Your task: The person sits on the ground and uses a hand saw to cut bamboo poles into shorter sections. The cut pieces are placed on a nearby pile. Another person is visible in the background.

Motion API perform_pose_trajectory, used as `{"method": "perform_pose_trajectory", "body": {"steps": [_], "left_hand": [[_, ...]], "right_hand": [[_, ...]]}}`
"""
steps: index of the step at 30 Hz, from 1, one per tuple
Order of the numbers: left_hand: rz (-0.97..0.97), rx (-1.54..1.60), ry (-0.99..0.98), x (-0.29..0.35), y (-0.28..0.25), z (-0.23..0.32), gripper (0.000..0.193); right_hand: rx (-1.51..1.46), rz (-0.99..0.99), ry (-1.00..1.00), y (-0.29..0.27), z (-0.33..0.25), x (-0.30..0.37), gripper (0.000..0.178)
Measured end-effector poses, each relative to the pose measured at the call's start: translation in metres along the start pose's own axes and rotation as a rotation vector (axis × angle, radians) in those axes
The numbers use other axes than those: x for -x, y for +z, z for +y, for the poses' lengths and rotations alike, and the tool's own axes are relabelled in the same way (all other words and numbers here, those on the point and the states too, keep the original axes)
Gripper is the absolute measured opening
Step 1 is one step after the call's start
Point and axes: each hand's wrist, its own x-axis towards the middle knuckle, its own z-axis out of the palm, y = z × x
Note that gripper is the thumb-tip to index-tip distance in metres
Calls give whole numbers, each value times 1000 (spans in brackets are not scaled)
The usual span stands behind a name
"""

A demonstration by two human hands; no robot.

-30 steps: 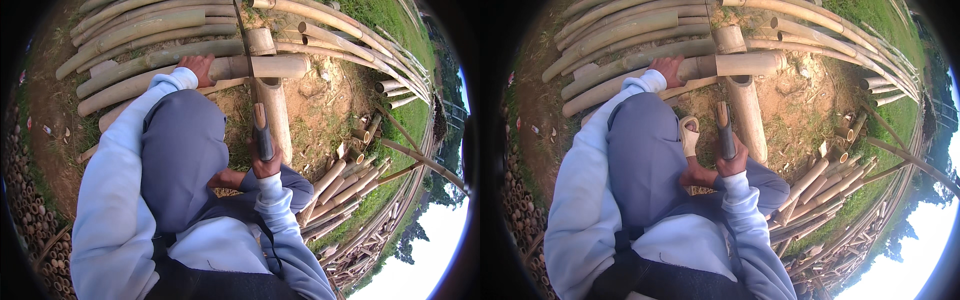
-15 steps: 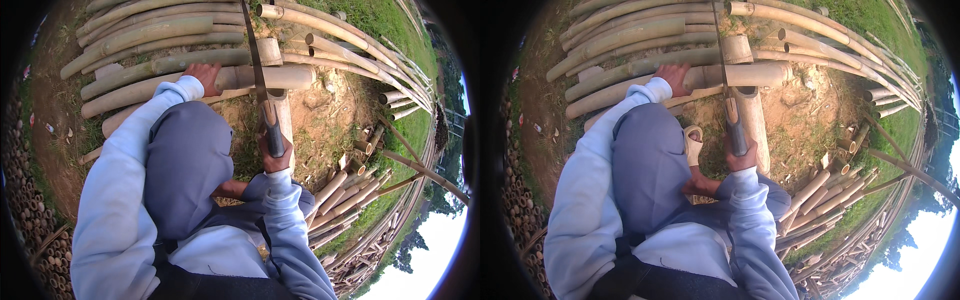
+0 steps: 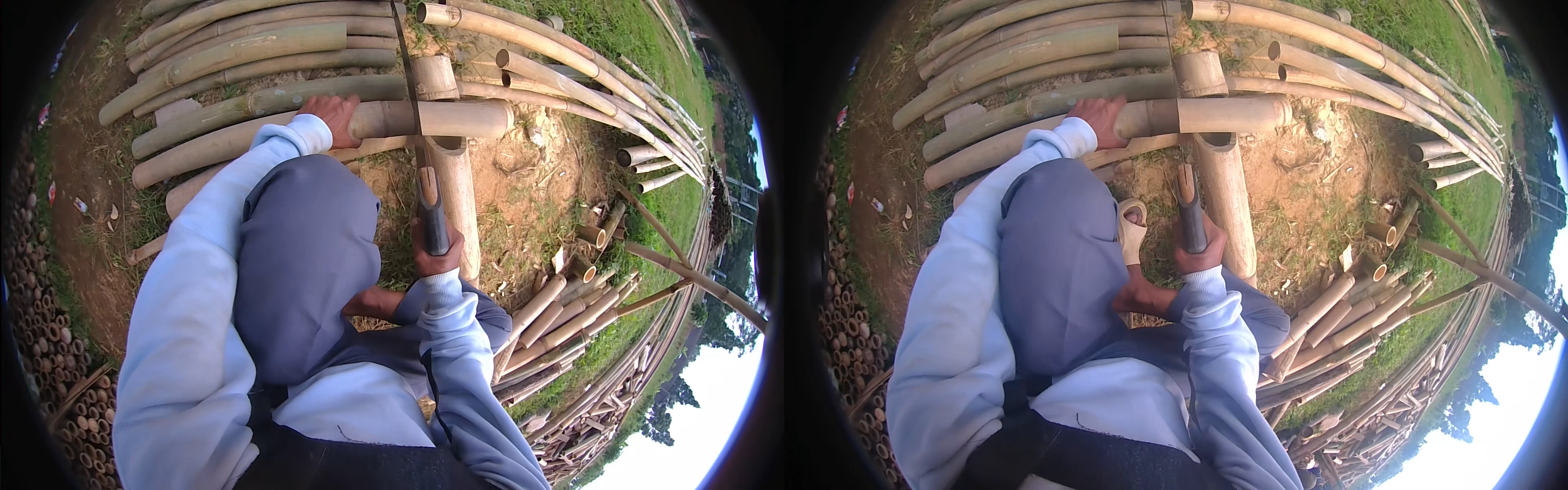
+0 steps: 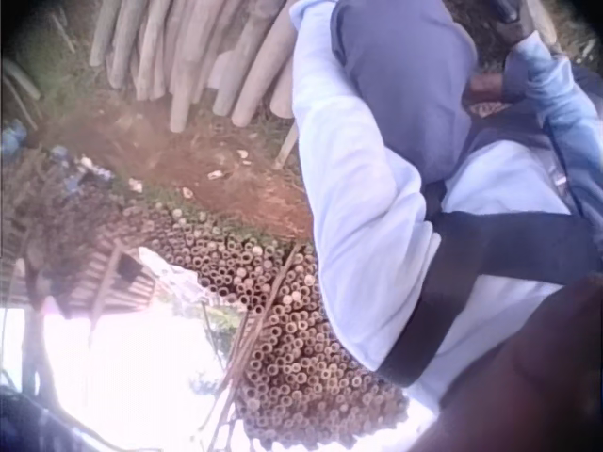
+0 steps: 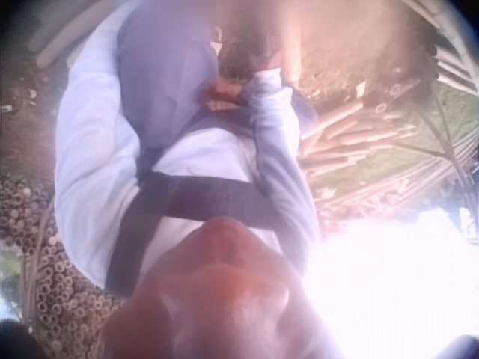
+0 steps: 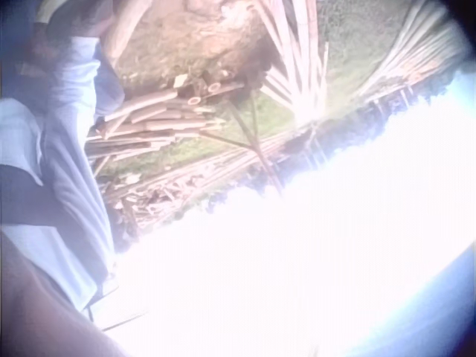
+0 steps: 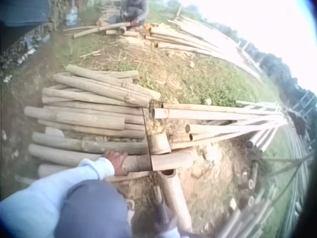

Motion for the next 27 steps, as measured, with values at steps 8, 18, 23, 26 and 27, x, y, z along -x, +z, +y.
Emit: {"method": "perform_pose_trajectory", "body": {"steps": [8, 18, 23, 26, 27], "left_hand": [[36, 36, 30, 14, 9, -14, 69], [335, -39, 56, 27, 32, -13, 64], [412, -55, 105, 34, 40, -8, 69], [409, 7, 131, 34, 38, -11, 73], [358, 35, 123, 28, 32, -15, 75]], "right_hand": [[15, -66, 56, 10, -21, 9, 23], [10, -57, 22, 5, -73, -17, 16], [-57, -14, 46, 6, -41, 16, 19], [-37, -39, 36, 4, -40, 15, 22], [-22, -51, 14, 2, -37, 11, 22]]}}
